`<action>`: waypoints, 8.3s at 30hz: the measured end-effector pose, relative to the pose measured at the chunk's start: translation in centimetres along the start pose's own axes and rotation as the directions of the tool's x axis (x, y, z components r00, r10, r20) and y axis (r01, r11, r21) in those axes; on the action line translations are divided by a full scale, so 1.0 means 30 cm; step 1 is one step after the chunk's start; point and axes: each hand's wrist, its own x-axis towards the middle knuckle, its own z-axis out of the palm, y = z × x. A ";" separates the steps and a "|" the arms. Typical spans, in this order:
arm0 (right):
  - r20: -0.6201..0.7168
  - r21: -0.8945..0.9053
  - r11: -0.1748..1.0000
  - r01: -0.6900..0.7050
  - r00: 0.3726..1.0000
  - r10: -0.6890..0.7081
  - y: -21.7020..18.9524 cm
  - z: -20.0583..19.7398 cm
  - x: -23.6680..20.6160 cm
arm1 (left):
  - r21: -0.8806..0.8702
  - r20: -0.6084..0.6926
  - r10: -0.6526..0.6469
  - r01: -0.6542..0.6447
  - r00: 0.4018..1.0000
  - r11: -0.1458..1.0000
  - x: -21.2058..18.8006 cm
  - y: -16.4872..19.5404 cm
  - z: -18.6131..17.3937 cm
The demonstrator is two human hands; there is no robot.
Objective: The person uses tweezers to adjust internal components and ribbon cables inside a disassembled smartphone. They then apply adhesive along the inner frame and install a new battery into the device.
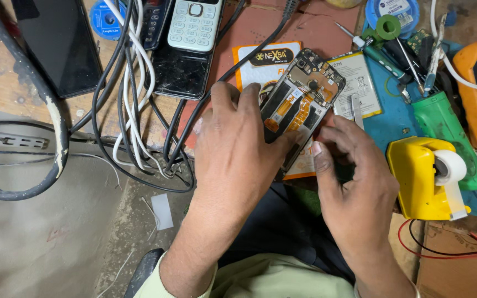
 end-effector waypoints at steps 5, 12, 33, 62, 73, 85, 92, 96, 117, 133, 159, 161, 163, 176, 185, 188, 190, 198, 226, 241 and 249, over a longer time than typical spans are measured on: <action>-0.001 0.030 1.000 0.007 1.000 -0.007 0.011 0.013 0.010 | -0.119 0.159 -0.048 0.068 0.986 0.991 0.004 0.005 0.012; -0.012 0.419 0.900 -0.122 0.990 0.140 0.047 0.004 0.017 | -0.456 0.185 -0.005 0.090 0.983 0.886 -0.042 -0.010 0.002; 0.120 0.869 0.459 -0.185 0.978 0.169 -0.038 -0.075 0.031 | -0.742 0.286 -0.028 0.240 0.958 0.626 -0.216 0.034 -0.016; 0.124 0.869 0.449 -0.209 0.969 0.212 0.000 -0.081 0.029 | -0.773 0.151 0.048 0.088 0.987 0.628 -0.256 0.028 -0.007; 0.117 0.887 0.420 -0.189 0.974 0.193 0.010 -0.079 0.023 | -0.754 0.184 0.051 0.108 0.982 0.648 -0.258 0.028 -0.011; 0.223 0.890 0.352 -0.288 0.951 0.214 0.014 -0.091 0.027 | -0.771 0.206 0.089 0.106 0.974 0.629 -0.270 0.005 -0.009; 0.272 0.861 0.398 -0.316 0.948 0.163 0.017 -0.099 0.020 | -0.763 0.153 0.155 0.017 0.976 0.646 -0.267 -0.010 -0.016; 0.291 0.873 0.356 -0.332 0.942 0.165 0.017 -0.102 0.020 | -0.760 0.205 0.165 0.050 0.965 0.648 -0.260 -0.010 -0.033; 0.244 0.832 0.458 -0.313 0.948 0.204 0.029 -0.088 0.009 | -0.758 0.199 0.157 0.050 0.967 0.651 -0.259 -0.011 -0.032; 0.383 0.828 0.323 -0.458 0.883 0.271 0.025 -0.087 0.008 | -0.790 0.164 0.111 0.063 0.980 0.610 -0.267 -0.024 -0.016; 0.343 0.836 0.375 -0.401 0.915 0.212 -0.008 -0.092 0.003 | -0.810 0.269 0.121 0.156 0.956 0.565 -0.266 -0.038 -0.040; 0.369 0.850 0.323 -0.416 0.908 0.197 -0.015 -0.095 0.012 | -0.825 0.184 0.122 0.086 0.975 0.558 -0.266 -0.031 -0.032; 0.384 0.843 0.326 -0.427 0.904 0.190 -0.025 -0.101 0.017 | -0.841 0.195 0.089 0.120 0.977 0.528 -0.266 -0.024 -0.025; 0.376 0.828 0.359 -0.432 0.901 0.217 -0.028 -0.106 0.013 | -0.866 0.277 0.074 0.216 0.958 0.452 -0.274 -0.021 -0.005; 0.332 0.848 0.354 -0.396 0.915 0.229 -0.034 -0.101 0.010 | -0.855 0.234 0.097 0.158 0.967 0.493 -0.275 -0.017 -0.002; 0.302 0.863 0.350 -0.365 0.927 0.221 -0.039 -0.095 0.007 | -0.853 0.240 0.094 0.164 0.966 0.495 -0.274 -0.016 -0.001; 0.278 0.876 0.346 -0.337 0.937 0.210 -0.041 -0.090 0.004 | -0.855 0.229 0.099 0.151 0.968 0.496 -0.274 -0.016 -0.002; 0.299 0.829 0.424 -0.365 0.929 0.217 -0.031 -0.087 0.008 | -0.847 0.289 0.062 0.225 0.955 0.482 -0.271 -0.019 -0.009; 0.324 0.697 0.592 -0.404 0.914 0.243 -0.017 -0.092 -0.010 | -0.870 0.278 -0.114 0.300 0.954 0.390 -0.286 -0.006 0.025; 0.381 0.663 0.591 -0.460 0.886 0.262 -0.020 -0.076 -0.028 | -0.873 0.192 -0.124 0.227 0.974 0.431 -0.288 -0.033 0.029; 0.417 0.664 0.578 -0.474 0.877 0.241 0.010 -0.072 -0.042 | -0.832 0.267 -0.106 0.284 0.958 0.476 -0.280 -0.046 0.007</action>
